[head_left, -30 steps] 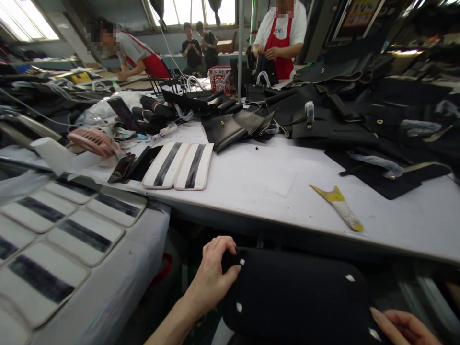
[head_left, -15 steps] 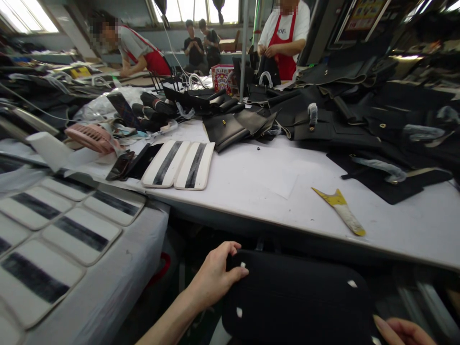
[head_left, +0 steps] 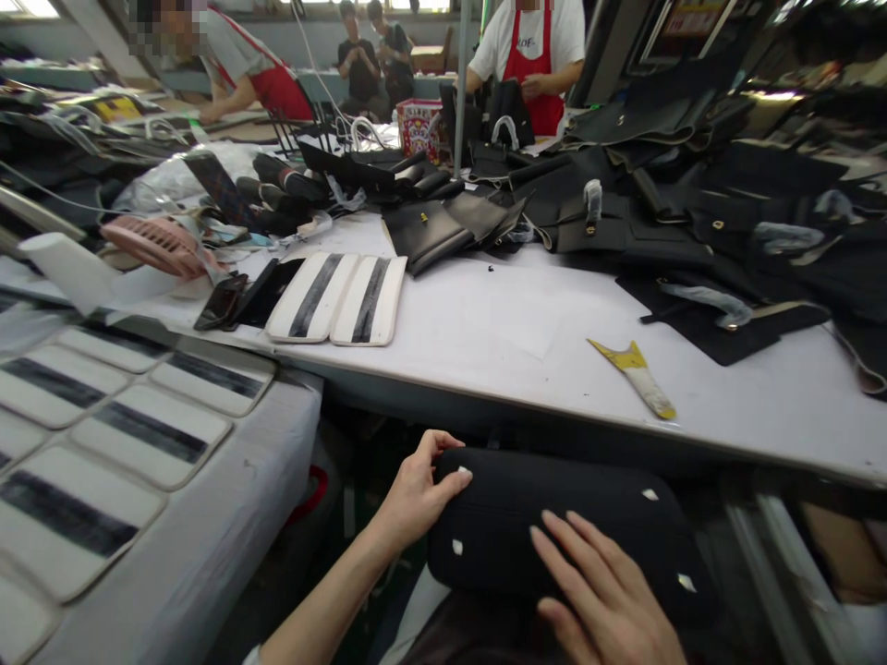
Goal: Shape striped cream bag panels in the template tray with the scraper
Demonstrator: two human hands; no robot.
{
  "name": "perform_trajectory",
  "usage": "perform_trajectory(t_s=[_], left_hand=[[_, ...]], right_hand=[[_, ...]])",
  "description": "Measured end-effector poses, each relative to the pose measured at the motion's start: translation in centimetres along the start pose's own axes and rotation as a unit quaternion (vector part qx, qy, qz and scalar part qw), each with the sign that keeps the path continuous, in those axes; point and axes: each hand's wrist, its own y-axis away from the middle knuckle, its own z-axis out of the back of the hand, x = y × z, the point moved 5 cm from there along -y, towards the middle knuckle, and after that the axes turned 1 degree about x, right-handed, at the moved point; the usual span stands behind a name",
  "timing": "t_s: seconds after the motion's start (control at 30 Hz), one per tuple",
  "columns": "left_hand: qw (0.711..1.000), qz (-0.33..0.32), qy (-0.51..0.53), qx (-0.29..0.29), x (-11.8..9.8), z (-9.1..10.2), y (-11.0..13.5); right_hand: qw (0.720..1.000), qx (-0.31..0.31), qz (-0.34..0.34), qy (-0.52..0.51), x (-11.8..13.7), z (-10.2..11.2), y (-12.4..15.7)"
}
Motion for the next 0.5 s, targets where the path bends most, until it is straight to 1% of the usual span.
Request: perform_trajectory(t_s=[0.03,0.07,0.1,0.17,0.23,0.33,0.4,0.43,0.47,0.5], left_hand=[[1.000,-0.003,-0.003,-0.004,0.0,0.0,0.1],[1.000,-0.005,-0.006,-0.008,0.0,-0.1,0.2],[1.000,-0.007,-0.008,-0.011,0.0,-0.2,0.3],[1.000,-0.009,-0.011,-0.019,0.0,-0.4,0.8],[0.999,-0.010,-0.025,-0.021,-0.2,-0.6,1.3],[0.998,-0.011,-0.055,-0.025,-0.3,-0.8,1.5],[0.998,-0.009,-0.064,-0.028,-0.3,-0.7,1.2],[0.998,-0.008,-0.058,-0.025,-0.3,-0.7,0.9],[0.999,-0.006,-0.046,-0.018,-0.2,-0.7,0.6],[0.999,-0.002,-0.031,-0.007,-0.1,-0.7,0.3]], right_hand=[[0.998,0.024,0.051,0.010,1.5,-0.6,-0.9],[0.995,0.043,0.082,0.026,2.6,-1.3,-1.7],[0.993,0.059,0.092,0.045,3.2,-2.1,-2.4],[0.992,0.084,0.061,0.068,3.2,-3.6,-3.5],[0.993,0.093,0.010,0.075,2.1,-4.5,-4.2],[0.994,0.068,-0.052,0.067,-0.9,-4.3,-4.1],[0.993,0.017,-0.111,0.032,-4.2,-3.2,-2.7],[0.987,-0.017,-0.157,0.005,-6.2,-2.5,-1.5],[0.974,-0.051,-0.221,-0.026,-8.4,-1.9,0.1],[0.948,-0.083,-0.301,-0.059,-10.6,-1.5,2.0]])
